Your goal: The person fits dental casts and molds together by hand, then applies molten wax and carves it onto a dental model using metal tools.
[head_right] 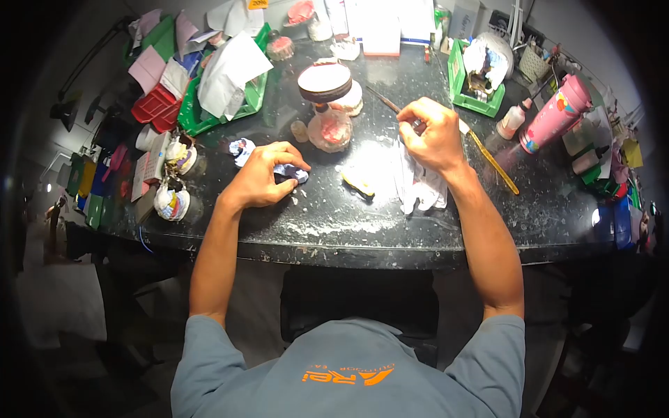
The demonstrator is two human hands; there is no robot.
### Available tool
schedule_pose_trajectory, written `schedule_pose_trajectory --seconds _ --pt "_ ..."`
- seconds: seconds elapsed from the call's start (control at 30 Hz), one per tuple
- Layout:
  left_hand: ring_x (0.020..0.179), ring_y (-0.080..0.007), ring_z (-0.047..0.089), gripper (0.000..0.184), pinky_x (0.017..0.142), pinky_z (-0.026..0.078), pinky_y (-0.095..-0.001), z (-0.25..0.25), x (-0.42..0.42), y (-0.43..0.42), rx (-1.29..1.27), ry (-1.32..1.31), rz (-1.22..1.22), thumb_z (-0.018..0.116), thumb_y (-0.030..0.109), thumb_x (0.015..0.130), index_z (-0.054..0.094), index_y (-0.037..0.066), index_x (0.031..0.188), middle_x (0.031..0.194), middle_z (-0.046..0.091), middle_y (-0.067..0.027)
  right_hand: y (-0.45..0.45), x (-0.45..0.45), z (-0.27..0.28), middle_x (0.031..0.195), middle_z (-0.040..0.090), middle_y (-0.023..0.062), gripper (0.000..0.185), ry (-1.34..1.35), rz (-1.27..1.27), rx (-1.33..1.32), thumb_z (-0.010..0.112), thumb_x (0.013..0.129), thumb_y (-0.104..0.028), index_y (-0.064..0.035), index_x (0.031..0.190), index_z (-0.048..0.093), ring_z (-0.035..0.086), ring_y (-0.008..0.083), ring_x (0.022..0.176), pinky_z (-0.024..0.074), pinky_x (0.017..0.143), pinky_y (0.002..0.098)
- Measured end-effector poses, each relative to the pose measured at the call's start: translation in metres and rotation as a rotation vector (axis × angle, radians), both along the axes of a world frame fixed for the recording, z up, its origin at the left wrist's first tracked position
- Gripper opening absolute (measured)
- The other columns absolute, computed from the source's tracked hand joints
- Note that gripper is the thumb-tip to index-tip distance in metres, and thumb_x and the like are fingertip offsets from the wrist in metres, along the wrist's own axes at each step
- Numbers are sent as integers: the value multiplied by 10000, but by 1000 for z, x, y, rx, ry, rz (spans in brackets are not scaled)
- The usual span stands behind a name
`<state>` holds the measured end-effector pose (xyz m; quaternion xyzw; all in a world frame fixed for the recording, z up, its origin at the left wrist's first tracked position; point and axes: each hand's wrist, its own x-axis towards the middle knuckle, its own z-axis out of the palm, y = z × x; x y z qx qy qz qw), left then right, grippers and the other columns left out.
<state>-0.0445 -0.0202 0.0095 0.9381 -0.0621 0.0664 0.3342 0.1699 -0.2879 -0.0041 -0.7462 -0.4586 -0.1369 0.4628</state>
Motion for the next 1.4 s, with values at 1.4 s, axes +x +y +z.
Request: schedule_pose_trajectory --seconds 1.4 --pt "857 -238 739 285 771 571 -331 -18 30 -3 -313 -28 -334 810 -18 653 739 6 927 906 753 -117 11 -80 2 674 629 61 417 -6 381 -419 866 728 -443 -100 824 648 640 295 664 482 603 416"
